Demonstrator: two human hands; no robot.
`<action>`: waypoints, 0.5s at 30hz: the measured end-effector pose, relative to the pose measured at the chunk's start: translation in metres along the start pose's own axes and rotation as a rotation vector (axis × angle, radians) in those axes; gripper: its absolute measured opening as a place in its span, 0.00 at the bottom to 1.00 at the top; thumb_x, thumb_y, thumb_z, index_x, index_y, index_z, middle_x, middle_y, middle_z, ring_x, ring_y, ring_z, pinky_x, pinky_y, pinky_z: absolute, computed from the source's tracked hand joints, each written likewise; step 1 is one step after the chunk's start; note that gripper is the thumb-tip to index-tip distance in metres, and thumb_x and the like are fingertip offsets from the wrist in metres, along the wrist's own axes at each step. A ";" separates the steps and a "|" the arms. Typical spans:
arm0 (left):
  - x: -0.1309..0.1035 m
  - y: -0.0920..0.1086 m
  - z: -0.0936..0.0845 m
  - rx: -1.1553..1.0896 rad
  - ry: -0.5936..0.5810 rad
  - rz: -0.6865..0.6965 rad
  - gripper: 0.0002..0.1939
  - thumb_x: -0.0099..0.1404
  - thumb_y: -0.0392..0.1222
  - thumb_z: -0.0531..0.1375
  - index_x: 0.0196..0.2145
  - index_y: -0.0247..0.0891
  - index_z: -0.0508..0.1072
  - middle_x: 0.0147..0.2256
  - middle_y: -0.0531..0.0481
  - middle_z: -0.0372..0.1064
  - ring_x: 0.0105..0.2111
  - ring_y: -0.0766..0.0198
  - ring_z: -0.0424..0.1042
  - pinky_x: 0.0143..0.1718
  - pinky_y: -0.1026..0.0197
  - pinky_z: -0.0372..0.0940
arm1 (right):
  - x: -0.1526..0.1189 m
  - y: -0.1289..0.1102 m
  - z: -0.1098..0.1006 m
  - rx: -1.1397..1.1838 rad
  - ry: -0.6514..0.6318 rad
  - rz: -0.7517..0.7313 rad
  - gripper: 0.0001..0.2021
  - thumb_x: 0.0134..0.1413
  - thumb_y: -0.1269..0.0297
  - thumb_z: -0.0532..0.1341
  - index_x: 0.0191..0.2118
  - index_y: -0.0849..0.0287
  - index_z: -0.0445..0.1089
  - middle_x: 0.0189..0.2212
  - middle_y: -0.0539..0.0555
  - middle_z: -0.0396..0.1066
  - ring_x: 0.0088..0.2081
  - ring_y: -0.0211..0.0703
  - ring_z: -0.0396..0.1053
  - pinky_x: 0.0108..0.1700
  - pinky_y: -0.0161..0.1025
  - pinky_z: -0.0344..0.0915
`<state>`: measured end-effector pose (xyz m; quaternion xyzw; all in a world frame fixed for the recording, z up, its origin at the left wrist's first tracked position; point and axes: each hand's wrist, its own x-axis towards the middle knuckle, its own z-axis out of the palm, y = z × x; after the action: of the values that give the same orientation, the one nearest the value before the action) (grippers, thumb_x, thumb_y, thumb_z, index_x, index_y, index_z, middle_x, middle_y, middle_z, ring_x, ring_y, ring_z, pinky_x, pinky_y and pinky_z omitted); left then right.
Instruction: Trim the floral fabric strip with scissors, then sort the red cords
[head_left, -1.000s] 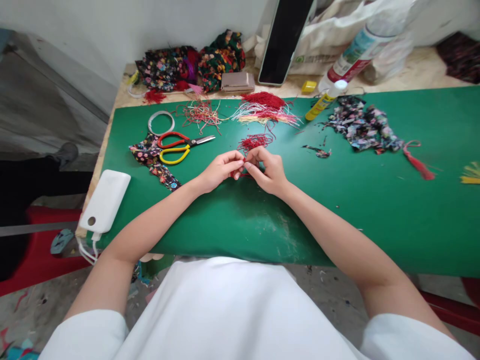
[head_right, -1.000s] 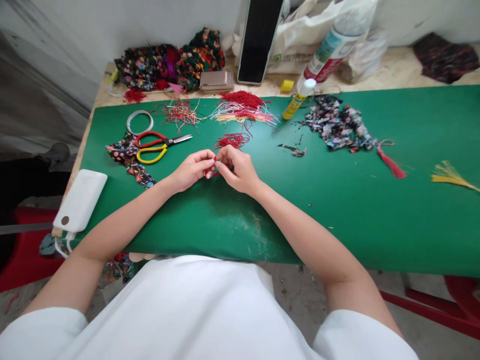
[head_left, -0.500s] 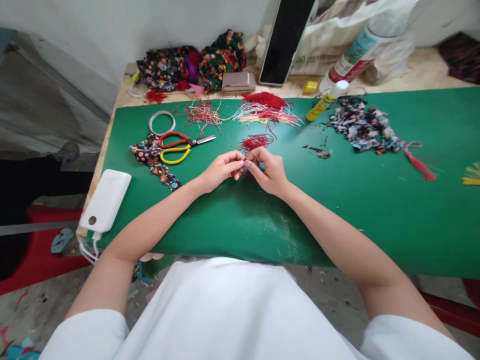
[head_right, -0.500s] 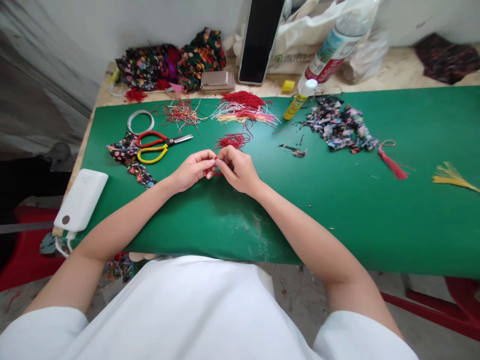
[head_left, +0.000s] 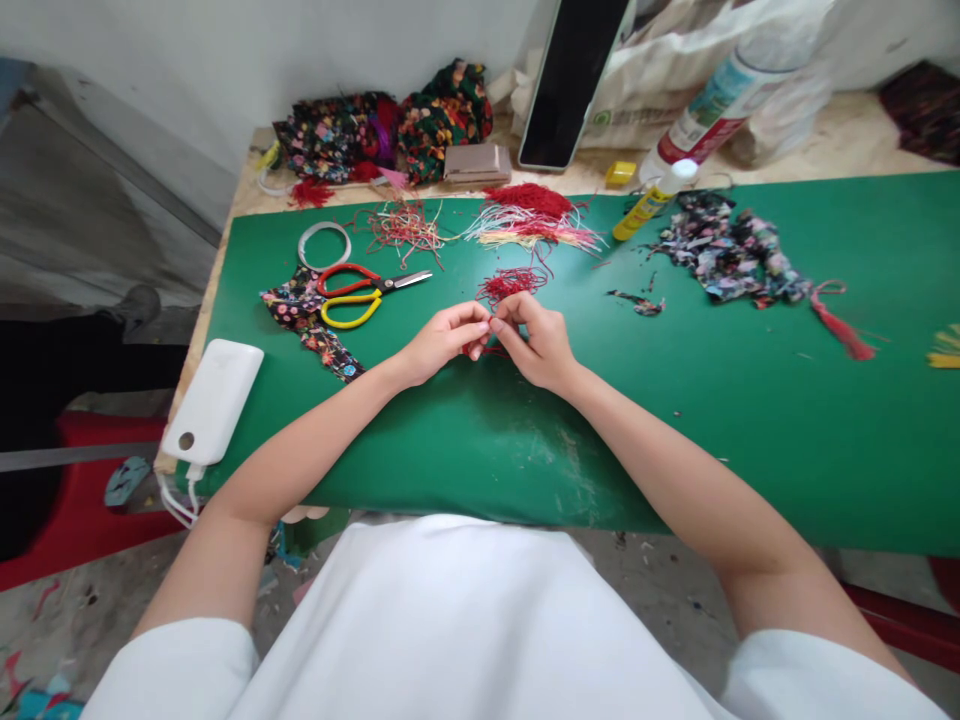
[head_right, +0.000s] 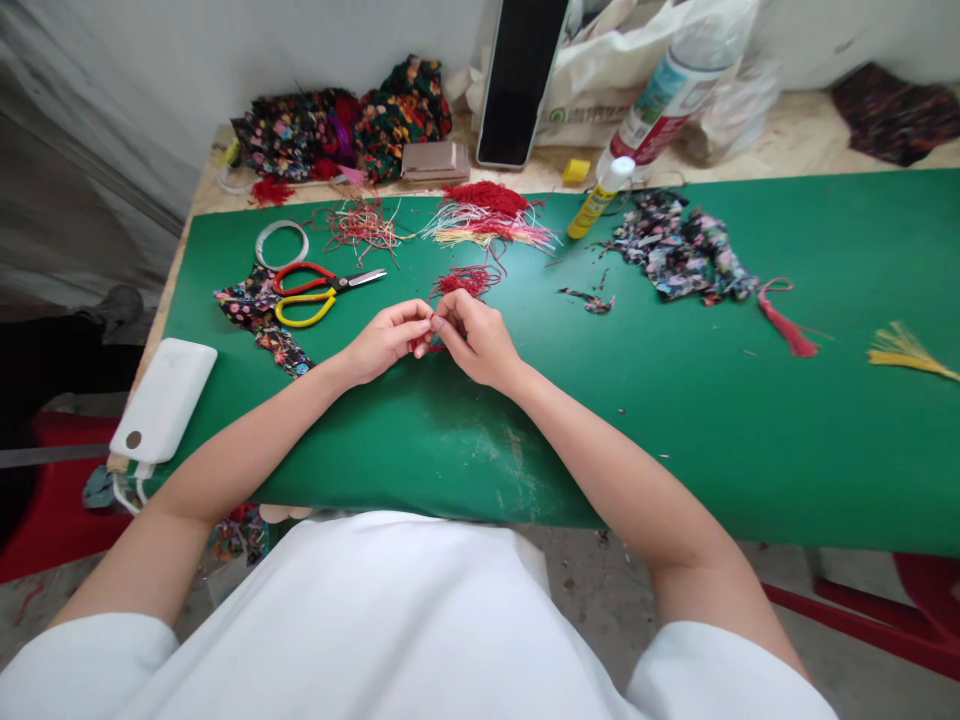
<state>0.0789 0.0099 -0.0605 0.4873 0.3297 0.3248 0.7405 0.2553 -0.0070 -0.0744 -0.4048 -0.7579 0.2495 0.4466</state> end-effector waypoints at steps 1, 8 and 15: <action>0.000 0.000 0.000 0.002 0.000 -0.002 0.09 0.65 0.39 0.64 0.31 0.36 0.66 0.24 0.58 0.65 0.21 0.75 0.64 0.27 0.67 0.60 | 0.000 0.000 0.000 -0.003 -0.002 -0.005 0.09 0.68 0.58 0.57 0.35 0.54 0.60 0.23 0.45 0.61 0.24 0.36 0.59 0.28 0.36 0.57; 0.000 0.000 0.001 -0.012 0.006 -0.012 0.09 0.66 0.38 0.64 0.31 0.36 0.66 0.24 0.58 0.64 0.21 0.75 0.63 0.27 0.67 0.60 | 0.000 0.005 0.003 0.004 -0.024 -0.015 0.09 0.70 0.57 0.55 0.37 0.53 0.59 0.23 0.44 0.63 0.23 0.35 0.61 0.28 0.35 0.59; 0.000 0.000 -0.001 -0.060 -0.028 0.006 0.10 0.64 0.39 0.66 0.31 0.36 0.67 0.24 0.58 0.64 0.22 0.74 0.63 0.26 0.67 0.60 | 0.000 0.006 0.001 0.081 -0.063 -0.015 0.10 0.71 0.53 0.56 0.43 0.53 0.64 0.21 0.43 0.64 0.21 0.35 0.60 0.27 0.35 0.57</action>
<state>0.0780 0.0102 -0.0610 0.4704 0.3082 0.3298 0.7583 0.2571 -0.0038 -0.0799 -0.3725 -0.7640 0.2894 0.4403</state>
